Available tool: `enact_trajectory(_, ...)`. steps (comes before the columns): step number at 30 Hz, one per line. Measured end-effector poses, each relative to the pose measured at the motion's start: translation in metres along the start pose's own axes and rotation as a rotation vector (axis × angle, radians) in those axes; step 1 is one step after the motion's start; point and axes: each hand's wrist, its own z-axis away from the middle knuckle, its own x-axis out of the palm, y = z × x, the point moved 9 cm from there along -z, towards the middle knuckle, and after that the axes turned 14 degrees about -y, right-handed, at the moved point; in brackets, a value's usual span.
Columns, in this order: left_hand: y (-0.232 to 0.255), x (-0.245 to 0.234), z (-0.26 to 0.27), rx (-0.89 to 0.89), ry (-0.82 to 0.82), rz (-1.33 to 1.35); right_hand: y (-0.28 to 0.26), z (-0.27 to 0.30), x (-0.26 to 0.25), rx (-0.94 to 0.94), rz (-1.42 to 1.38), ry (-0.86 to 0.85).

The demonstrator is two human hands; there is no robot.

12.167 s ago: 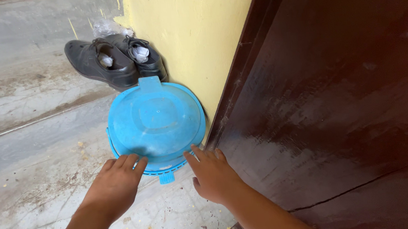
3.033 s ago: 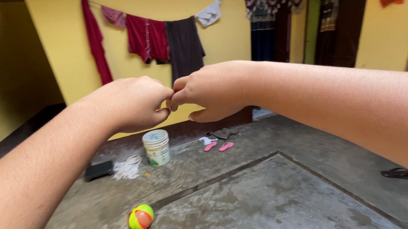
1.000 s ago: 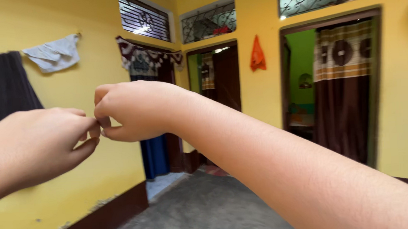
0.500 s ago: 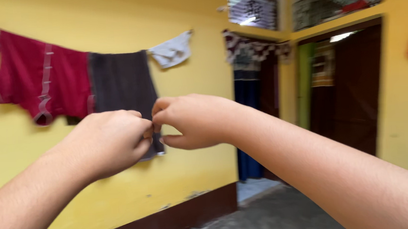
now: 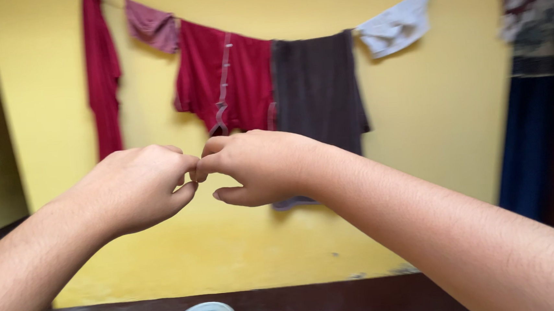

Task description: The person places a plastic bag into a blue bucket, closes the lid, and carries the bucket up a short flight of stairs. They then pick up a small green wrapper from the floor, open the bucket, and place the wrapper inside before closing the lid again.

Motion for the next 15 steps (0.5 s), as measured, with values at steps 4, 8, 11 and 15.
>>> enact_trajectory(4,-0.064,0.02,-0.03,-0.096,-0.041,-0.019,0.02,-0.071,0.016,-0.018,-0.069,-0.004)
enact_trajectory(8,-0.114,0.04,-0.054,-0.116,-0.009,-0.041,0.029,-0.137,0.036,-0.131,-0.075,0.054)
enact_trajectory(11,-0.159,0.057,-0.077,-0.234,-0.07,-0.07,0.045,-0.186,0.051,-0.214,-0.093,0.102)
enact_trajectory(15,-0.213,0.072,-0.115,-0.332,-0.097,-0.059,0.078,-0.253,0.071,-0.253,-0.113,0.143)
